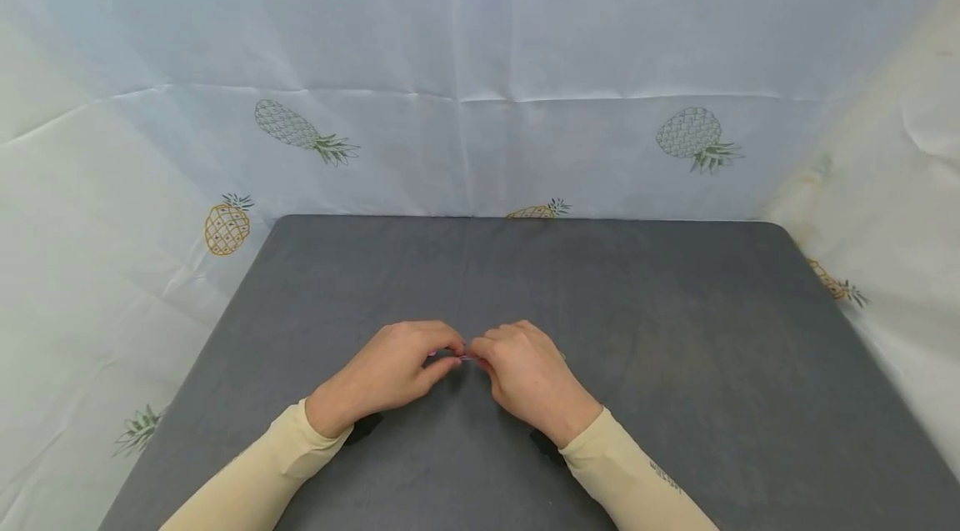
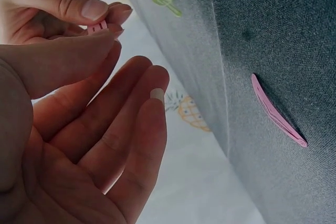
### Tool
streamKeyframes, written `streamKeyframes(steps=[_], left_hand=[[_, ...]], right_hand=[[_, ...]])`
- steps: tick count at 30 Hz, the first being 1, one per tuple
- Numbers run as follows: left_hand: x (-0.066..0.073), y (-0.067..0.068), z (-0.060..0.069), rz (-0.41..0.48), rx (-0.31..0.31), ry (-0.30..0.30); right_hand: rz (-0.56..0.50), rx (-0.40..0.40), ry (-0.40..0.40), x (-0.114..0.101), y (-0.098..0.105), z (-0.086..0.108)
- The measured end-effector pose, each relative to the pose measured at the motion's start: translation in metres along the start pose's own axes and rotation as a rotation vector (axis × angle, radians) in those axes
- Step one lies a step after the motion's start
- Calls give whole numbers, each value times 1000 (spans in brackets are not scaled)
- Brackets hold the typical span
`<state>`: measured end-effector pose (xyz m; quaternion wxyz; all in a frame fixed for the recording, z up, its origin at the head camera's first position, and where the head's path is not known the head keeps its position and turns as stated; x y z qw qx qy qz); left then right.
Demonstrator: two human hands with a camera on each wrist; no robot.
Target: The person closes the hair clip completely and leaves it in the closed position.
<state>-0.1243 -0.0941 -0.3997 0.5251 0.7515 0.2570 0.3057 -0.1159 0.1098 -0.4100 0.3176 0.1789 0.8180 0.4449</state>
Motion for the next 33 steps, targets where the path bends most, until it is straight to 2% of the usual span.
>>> streamKeyframes(steps=[9, 20, 33], left_hand=[[1, 0, 1, -15, 9, -15], [1, 0, 1, -14, -8, -20], [2, 0, 1, -40, 20, -56]], right_hand=[[3, -2, 17, 0, 0, 0], [-7, -16, 22, -1, 0, -1], [-43, -41, 3, -1, -1, 0]])
Point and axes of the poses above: each hand's wrist, its own z-axis away from the middle knuckle, its own y-axis out of the back of the hand, x = y × z, the point moved 2 cm from there along -z, towards the middle knuckle, and after that the axes turned 11 degrees about -z, right-handed, at the moved point
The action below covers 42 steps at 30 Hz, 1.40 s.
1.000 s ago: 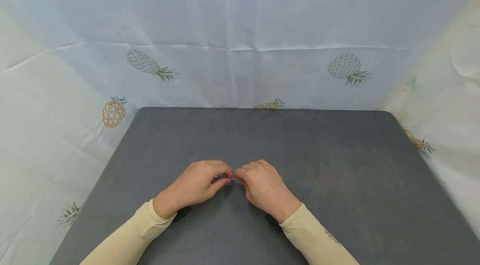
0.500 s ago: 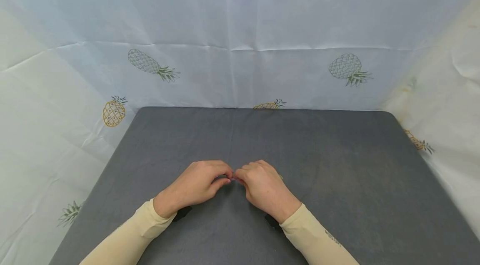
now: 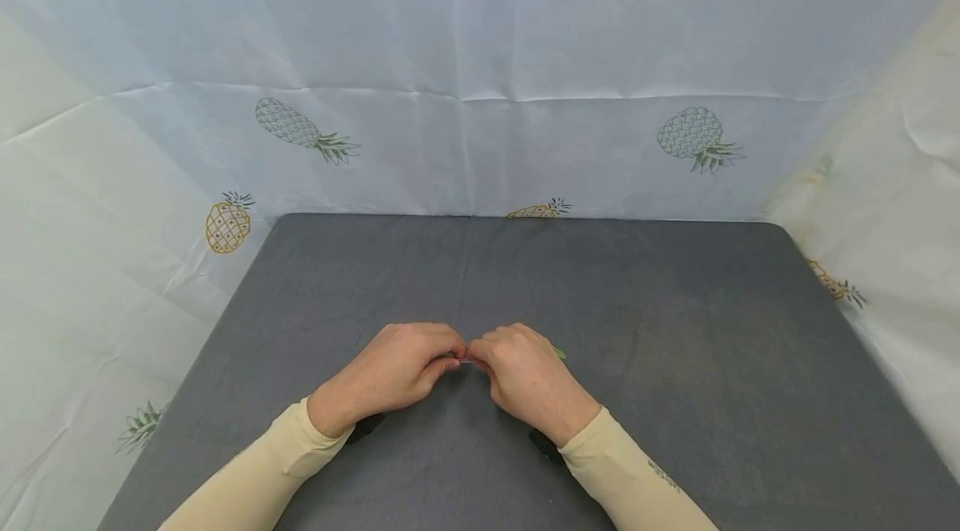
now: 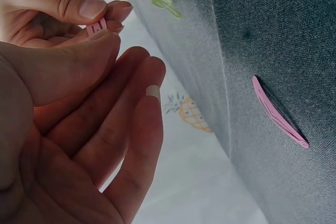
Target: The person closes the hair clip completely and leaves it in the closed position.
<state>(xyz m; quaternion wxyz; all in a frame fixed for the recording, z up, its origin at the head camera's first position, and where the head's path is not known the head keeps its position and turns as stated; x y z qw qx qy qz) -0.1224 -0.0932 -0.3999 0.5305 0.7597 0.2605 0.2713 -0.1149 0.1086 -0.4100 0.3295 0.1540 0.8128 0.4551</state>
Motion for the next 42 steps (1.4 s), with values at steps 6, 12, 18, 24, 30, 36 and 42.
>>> streamKeyframes(steps=[6, 12, 18, 24, 30, 36, 42], left_hand=[[1, -1, 0, -17, 5, -13], [2, -2, 0, -32, 9, -25], [2, -3, 0, -50, 24, -44], [3, -3, 0, -56, 27, -48], [2, -4, 0, -60, 27, -56], [3, -2, 0, -59, 3, -58], [3, -1, 0, -64, 10, -65]], right_hand=[[-8, 7, 8, 0, 0, 1], [-14, 3, 10, -1, 0, 1], [-16, 0, 18, -1, -1, 1], [-13, 7, 25, -1, -1, 1], [-18, 13, 36, -1, -2, 1], [-16, 0, 26, -1, -2, 1], [-19, -14, 16, 0, -3, 0]])
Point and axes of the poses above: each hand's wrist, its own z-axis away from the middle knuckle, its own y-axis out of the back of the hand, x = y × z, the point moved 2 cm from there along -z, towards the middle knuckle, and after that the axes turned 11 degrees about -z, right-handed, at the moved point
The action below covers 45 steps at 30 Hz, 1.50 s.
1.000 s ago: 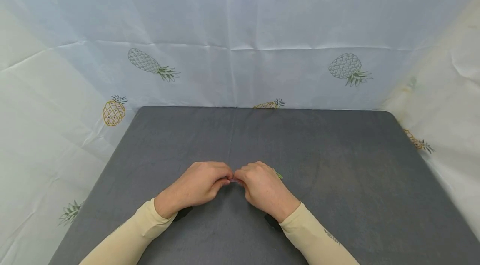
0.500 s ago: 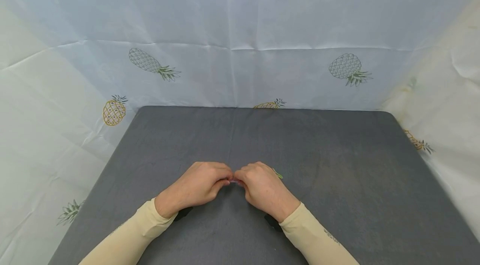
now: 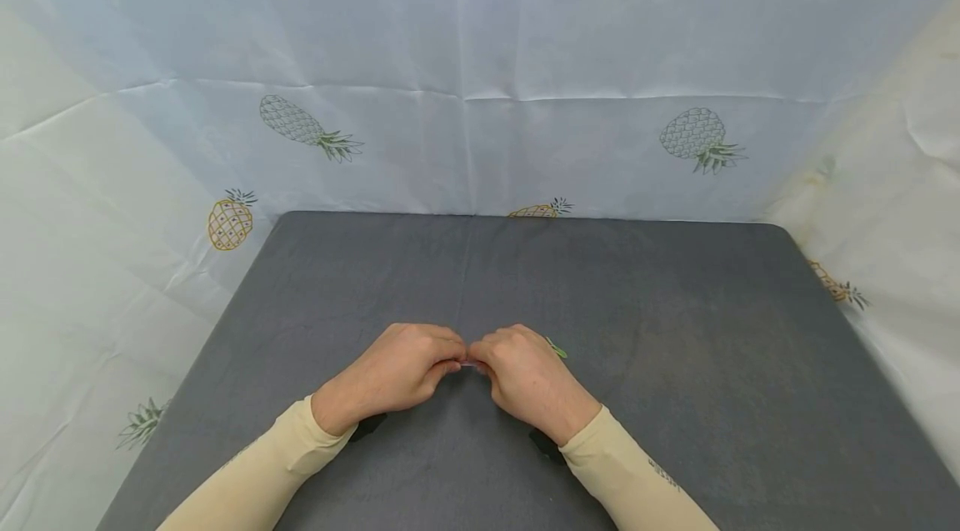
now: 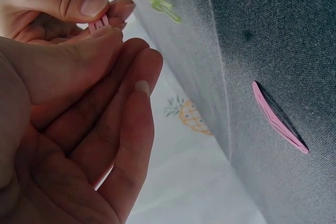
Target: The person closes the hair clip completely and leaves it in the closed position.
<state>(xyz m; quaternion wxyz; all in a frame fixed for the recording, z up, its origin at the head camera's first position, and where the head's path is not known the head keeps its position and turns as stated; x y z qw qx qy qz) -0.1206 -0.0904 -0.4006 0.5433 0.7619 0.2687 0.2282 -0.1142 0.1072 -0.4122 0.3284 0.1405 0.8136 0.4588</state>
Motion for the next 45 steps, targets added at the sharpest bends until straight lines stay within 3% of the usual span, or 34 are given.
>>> streamKeyframes(steps=[45], left_hand=[[-2, -3, 1, 39, -16, -20]], right_hand=[[13, -17, 3, -2, -2, 0]])
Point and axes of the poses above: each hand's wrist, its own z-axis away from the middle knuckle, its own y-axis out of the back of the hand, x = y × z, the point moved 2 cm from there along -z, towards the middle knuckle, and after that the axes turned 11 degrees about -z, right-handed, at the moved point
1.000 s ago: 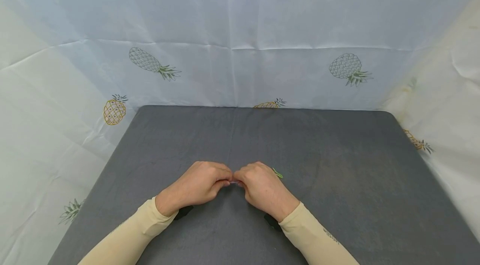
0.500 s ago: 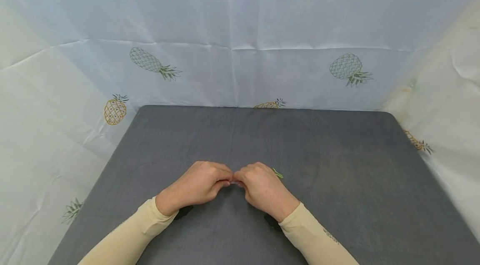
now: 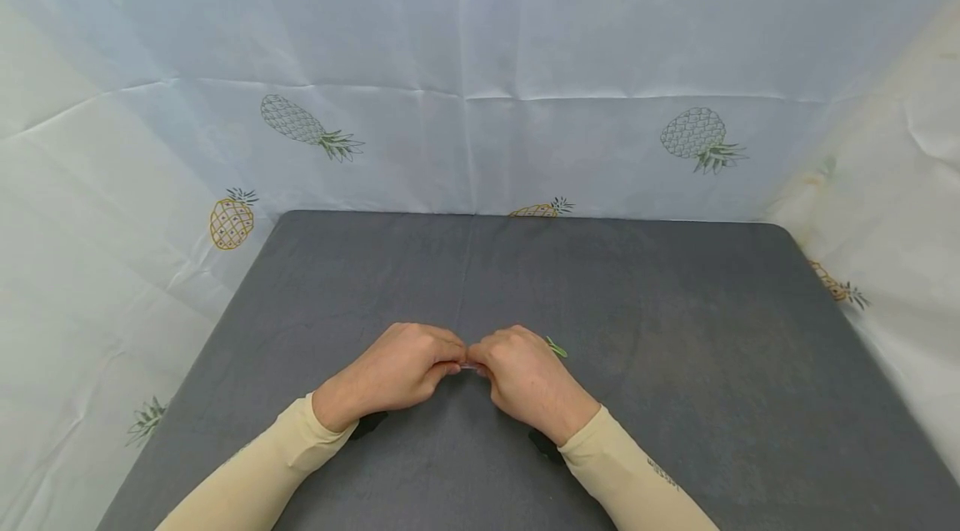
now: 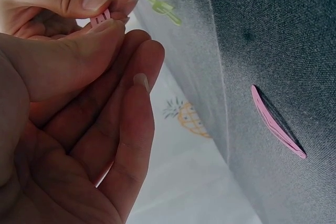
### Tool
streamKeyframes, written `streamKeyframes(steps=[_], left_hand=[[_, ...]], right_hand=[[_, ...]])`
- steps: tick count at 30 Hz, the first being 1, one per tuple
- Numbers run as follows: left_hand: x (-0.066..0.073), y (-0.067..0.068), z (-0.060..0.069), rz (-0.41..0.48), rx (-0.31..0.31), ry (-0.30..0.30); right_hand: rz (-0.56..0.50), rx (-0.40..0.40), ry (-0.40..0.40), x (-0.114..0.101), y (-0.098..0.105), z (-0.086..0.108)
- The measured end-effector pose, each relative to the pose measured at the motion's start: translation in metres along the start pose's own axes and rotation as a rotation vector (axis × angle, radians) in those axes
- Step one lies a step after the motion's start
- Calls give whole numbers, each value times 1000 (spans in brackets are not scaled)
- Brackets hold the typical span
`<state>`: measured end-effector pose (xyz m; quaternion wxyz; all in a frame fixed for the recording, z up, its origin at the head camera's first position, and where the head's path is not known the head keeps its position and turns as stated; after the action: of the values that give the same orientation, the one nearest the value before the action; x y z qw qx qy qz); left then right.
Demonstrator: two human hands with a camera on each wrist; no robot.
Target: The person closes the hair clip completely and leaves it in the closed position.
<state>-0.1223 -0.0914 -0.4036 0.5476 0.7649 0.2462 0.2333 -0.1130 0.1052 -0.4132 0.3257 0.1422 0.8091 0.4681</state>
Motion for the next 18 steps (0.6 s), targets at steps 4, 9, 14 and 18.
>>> streamKeyframes(steps=[4, 9, 14, 18], left_hand=[[0, 0, 0, 9, -2, -1], [0, 1, 0, 16, -5, -2], [0, 1, 0, 20, -13, 2], [0, 1, 0, 9, -5, 3]], right_hand=[[0, 1, 4, 0, 0, 0], [6, 6, 13, -1, 0, 1], [6, 9, 19, 0, 0, 1], [8, 6, 15, 0, 0, 1]])
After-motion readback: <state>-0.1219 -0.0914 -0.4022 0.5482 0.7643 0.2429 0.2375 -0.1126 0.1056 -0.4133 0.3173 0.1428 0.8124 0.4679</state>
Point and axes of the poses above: each hand's wrist, its own z-axis away from the middle knuckle, its own y-axis out of the back of the hand, x = y × z, the point moved 2 cm from there along -z, towards the middle knuckle, and after that the axes turned 11 degrees about -z, right-handed, at the moved point
